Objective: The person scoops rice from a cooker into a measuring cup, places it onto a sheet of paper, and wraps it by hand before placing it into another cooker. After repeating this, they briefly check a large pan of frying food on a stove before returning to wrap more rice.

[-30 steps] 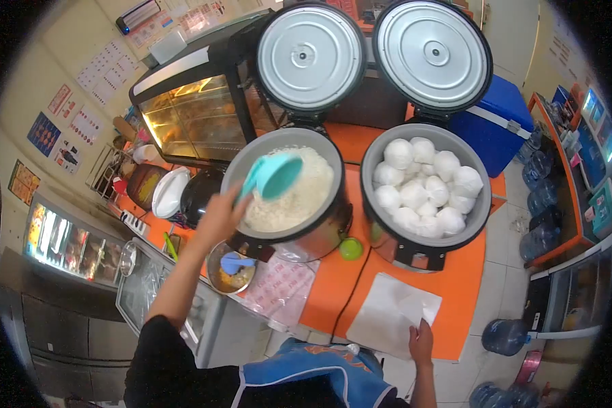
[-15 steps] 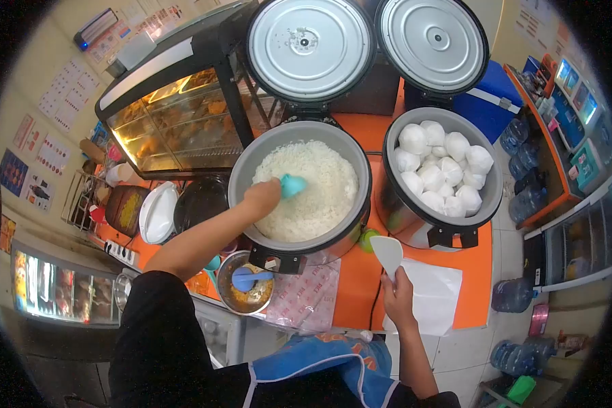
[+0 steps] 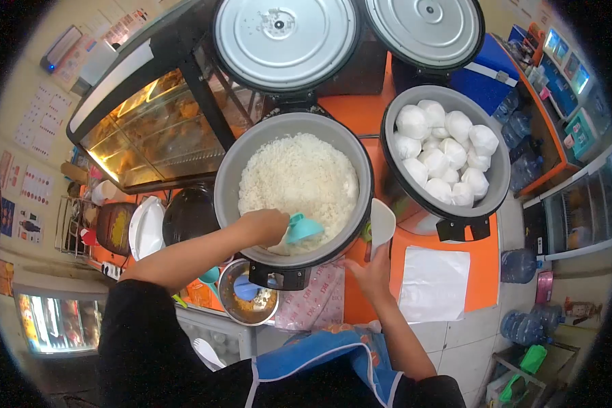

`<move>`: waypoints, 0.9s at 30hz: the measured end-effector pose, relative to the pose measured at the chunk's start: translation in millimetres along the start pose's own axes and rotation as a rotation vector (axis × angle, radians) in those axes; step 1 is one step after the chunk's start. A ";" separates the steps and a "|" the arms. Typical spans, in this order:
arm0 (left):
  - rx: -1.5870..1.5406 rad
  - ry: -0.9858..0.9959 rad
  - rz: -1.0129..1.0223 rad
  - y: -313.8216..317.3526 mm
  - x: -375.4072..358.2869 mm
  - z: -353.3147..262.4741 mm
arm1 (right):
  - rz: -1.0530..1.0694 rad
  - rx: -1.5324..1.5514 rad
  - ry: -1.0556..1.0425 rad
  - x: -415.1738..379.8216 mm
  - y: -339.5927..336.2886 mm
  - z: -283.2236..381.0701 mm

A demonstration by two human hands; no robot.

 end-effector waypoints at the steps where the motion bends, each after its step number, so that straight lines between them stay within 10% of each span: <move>1: -0.003 0.001 0.010 0.3 6.7 0.1 | 0.006 0.002 0.009 5.9 3.1 -0.6; 23: 0.122 0.201 0.114 -31.6 -44.8 2.2 | -0.004 0.177 -0.013 6.4 10.3 0.1; 27: -0.129 0.194 0.379 -52.9 -67.4 27.5 | -0.048 0.196 -0.047 5.6 9.0 4.2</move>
Point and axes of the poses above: each hand's wrist, its own x-axis towards the middle knuckle, its own y-axis out of the palm, z = x × y, the point moved 9 cm from there along x, towards the middle knuckle, and after that the axes turned 11 degrees about z, right-handed, at the moved point
